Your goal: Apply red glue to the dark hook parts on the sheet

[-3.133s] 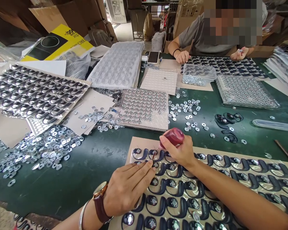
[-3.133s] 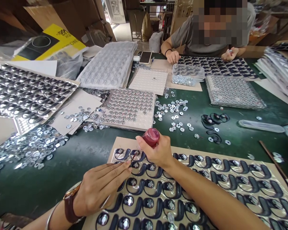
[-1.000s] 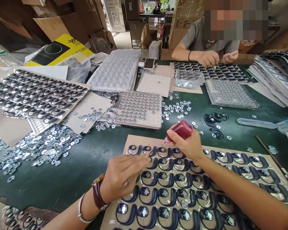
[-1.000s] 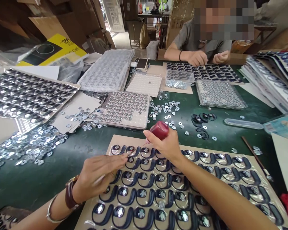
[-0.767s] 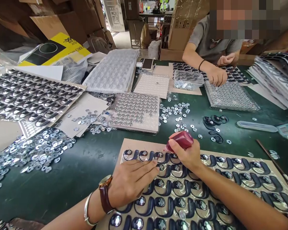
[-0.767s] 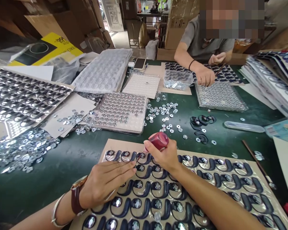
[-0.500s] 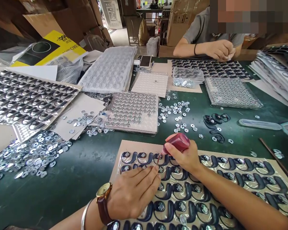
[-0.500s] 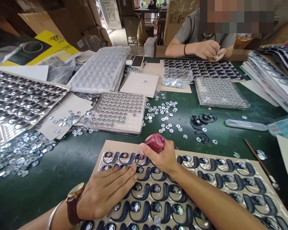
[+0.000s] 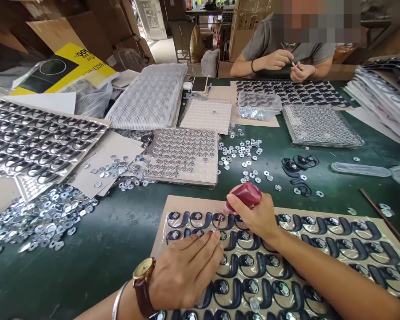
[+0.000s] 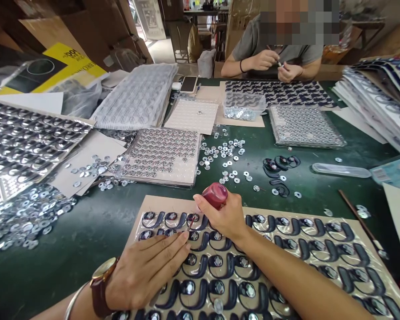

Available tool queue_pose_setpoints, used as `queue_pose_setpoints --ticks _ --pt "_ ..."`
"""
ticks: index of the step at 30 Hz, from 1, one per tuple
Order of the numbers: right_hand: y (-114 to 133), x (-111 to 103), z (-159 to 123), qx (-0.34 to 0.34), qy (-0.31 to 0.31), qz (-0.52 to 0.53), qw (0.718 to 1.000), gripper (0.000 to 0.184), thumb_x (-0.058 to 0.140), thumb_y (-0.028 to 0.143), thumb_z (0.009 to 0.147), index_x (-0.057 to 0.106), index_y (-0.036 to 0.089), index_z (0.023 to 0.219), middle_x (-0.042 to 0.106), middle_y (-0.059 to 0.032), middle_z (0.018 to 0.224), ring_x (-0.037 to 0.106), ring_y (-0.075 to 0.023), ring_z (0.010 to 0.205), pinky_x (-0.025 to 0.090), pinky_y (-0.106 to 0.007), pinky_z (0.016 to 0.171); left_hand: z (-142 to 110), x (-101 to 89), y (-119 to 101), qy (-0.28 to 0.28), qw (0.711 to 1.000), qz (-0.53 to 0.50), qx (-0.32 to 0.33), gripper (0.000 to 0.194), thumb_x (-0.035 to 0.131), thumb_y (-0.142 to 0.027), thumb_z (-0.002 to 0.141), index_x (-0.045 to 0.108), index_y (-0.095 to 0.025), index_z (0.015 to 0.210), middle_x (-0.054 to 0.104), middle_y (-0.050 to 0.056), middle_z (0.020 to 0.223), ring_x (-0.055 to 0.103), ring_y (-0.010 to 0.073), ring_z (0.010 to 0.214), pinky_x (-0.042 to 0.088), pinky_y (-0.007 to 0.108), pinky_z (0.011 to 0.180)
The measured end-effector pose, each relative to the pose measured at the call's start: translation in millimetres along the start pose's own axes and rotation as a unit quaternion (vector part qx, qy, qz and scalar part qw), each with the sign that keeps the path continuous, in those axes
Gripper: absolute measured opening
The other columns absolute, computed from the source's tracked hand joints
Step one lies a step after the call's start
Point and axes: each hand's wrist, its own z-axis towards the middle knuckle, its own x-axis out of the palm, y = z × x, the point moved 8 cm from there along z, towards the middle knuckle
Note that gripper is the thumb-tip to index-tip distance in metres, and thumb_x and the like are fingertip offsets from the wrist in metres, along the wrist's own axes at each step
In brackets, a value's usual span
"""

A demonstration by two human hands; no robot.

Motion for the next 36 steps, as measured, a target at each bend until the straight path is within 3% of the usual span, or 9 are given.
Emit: queue_pose_setpoints --ticks 11,18,27,36 --pt "0.8 -6.3 0.0 0.012 -0.027 0.021 0.999 0.023 0.063 0.039 0.084 0.064 0.017 0.075 0.067 -0.0007 0.057 0.059 -0.0136 0.049 0.049 -0.024 0.053 -2.0 3.2 2.9 0.001 1.0 -0.013 -0.012 0.041 0.029 -0.007 0.092 0.064 -0.003 0.112 0.064 0.018 0.117 0.066 0.0268 0.103 0.061 0.036 0.077" --pt "-0.2 -2.3 1.1 0.011 -0.009 0.01 1.0 0.024 0.063 0.039 0.084 0.065 0.017 0.075 0.068 -0.0017 0.061 0.061 -0.0143 0.053 0.051 -0.025 0.056 -0.4 0.3 2.8 0.007 1.0 -0.01 -0.004 0.039 0.031 -0.006 0.091 0.064 -0.002 0.111 0.065 0.019 0.115 0.067 0.0276 0.102 0.061 0.037 0.074" --pt "9.2 -6.7 2.5 -0.02 -0.011 -0.064 0.998 0.033 0.059 0.04 0.086 0.062 0.018 0.063 0.063 0.0001 0.053 0.057 -0.0134 0.051 0.047 -0.026 0.059 -10.1 2.5 19.3 -0.011 0.994 -0.088 -0.062 0.038 0.039 -0.005 0.087 0.058 -0.006 0.119 0.062 0.014 0.124 0.062 0.023 0.112 0.06 0.036 0.08" --pt "10.2 -6.7 1.0 -0.002 -0.004 -0.019 1.0 0.034 0.057 0.042 0.087 0.061 0.018 0.063 0.063 -0.0011 0.052 0.056 -0.0139 0.05 0.047 -0.027 0.055 -11.6 2.7 24.3 -0.015 0.989 -0.121 -0.086 0.042 0.042 -0.004 0.082 0.056 -0.007 0.122 0.061 0.013 0.124 0.06 0.0209 0.114 0.058 0.035 0.086"
